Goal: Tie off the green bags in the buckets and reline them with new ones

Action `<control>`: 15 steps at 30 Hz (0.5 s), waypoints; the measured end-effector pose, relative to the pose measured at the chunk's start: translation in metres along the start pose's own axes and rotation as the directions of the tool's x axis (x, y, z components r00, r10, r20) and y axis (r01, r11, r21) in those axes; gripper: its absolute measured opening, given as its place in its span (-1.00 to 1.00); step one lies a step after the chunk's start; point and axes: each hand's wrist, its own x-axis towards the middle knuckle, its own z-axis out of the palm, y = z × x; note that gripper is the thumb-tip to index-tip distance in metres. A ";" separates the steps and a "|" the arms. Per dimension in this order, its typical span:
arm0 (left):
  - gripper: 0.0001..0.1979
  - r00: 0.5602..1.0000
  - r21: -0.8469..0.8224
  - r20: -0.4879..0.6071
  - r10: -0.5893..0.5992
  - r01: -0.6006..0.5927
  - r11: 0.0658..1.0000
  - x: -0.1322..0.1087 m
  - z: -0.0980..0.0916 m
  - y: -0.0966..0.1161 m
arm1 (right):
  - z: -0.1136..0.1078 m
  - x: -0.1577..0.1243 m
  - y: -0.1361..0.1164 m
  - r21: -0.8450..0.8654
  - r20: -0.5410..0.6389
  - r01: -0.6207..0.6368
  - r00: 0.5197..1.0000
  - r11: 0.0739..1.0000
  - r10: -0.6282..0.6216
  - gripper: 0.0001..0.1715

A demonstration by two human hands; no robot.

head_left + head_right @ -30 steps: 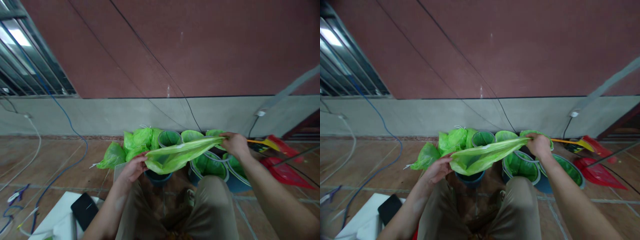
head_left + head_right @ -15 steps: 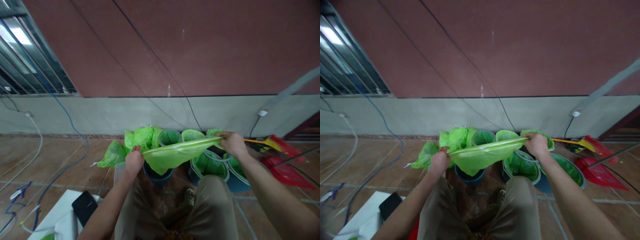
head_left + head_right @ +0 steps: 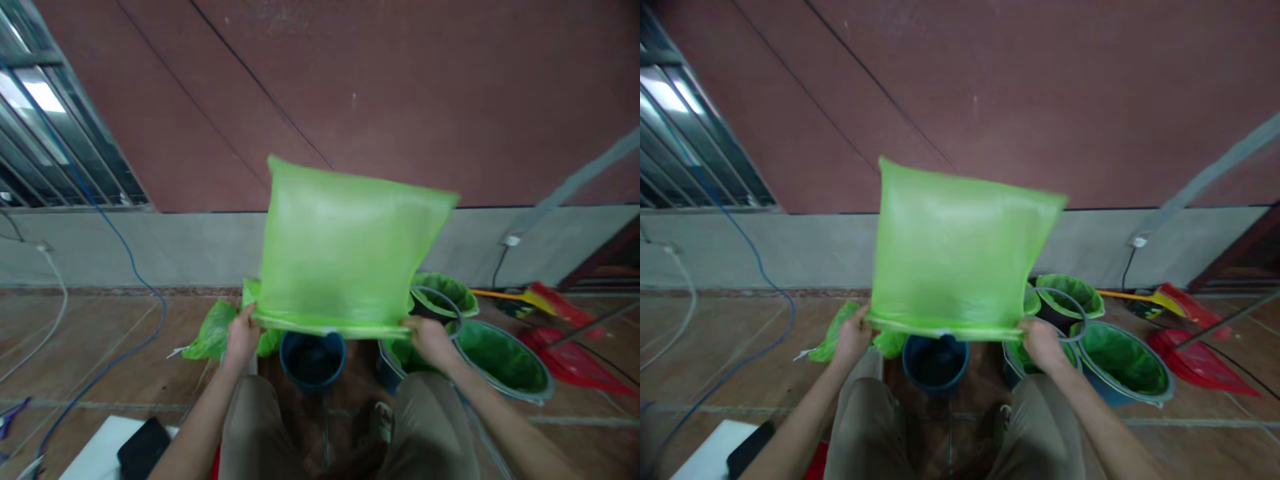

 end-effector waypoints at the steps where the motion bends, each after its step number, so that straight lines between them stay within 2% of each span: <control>1: -0.53 0.980 0.009 0.126 -0.153 0.153 0.988 -0.002 0.009 -0.025 | 0.024 -0.014 0.005 0.014 0.067 0.006 0.998 1.000 -0.007 -0.55; 2: -0.52 0.945 -0.021 0.183 -0.272 0.280 0.960 0.000 0.015 -0.045 | 0.045 -0.026 0.010 0.039 0.156 0.019 0.987 0.999 -0.025 -0.57; 3: -0.54 0.921 -0.075 0.171 -0.351 0.368 0.927 0.003 0.020 -0.061 | 0.062 -0.036 0.014 0.089 0.291 0.028 0.955 0.996 -0.053 -0.55; 4: -0.57 0.903 -0.145 0.174 -0.393 0.419 0.897 0.008 0.021 -0.071 | 0.076 -0.044 0.017 0.117 0.364 0.015 0.930 0.993 -0.056 -0.54; 7: -0.73 0.868 -0.360 0.155 -0.472 0.494 0.791 0.027 0.014 -0.078 | 0.096 -0.061 0.012 0.177 0.466 -0.046 0.884 0.983 -0.043 -0.51; 10: -0.81 0.824 -0.558 0.185 -0.536 0.537 0.632 0.032 0.002 -0.075 | 0.105 -0.080 -0.012 0.260 0.545 -0.153 0.839 0.953 -0.014 -0.55; 11: -0.77 0.785 -0.595 0.201 -0.586 0.574 0.563 0.029 0.000 -0.076 | 0.108 -0.087 -0.023 0.305 0.578 -0.207 0.816 0.929 -0.008 -0.57; 13: -0.61 0.674 -0.593 0.249 -0.696 0.674 0.440 0.016 -0.002 -0.079 | 0.113 -0.103 -0.048 0.407 0.647 -0.343 0.763 0.847 -0.002 -0.65; 14: -0.51 0.617 -0.547 0.280 -0.736 0.732 0.405 0.009 -0.002 -0.080 | 0.115 -0.111 -0.061 0.451 0.673 -0.405 0.740 0.795 -0.005 -0.68; 15: -0.43 0.592 -0.487 0.314 -0.743 0.772 0.409 0.002 0.000 -0.080 | 0.116 -0.116 -0.074 0.488 0.690 -0.451 0.724 0.748 -0.013 -0.70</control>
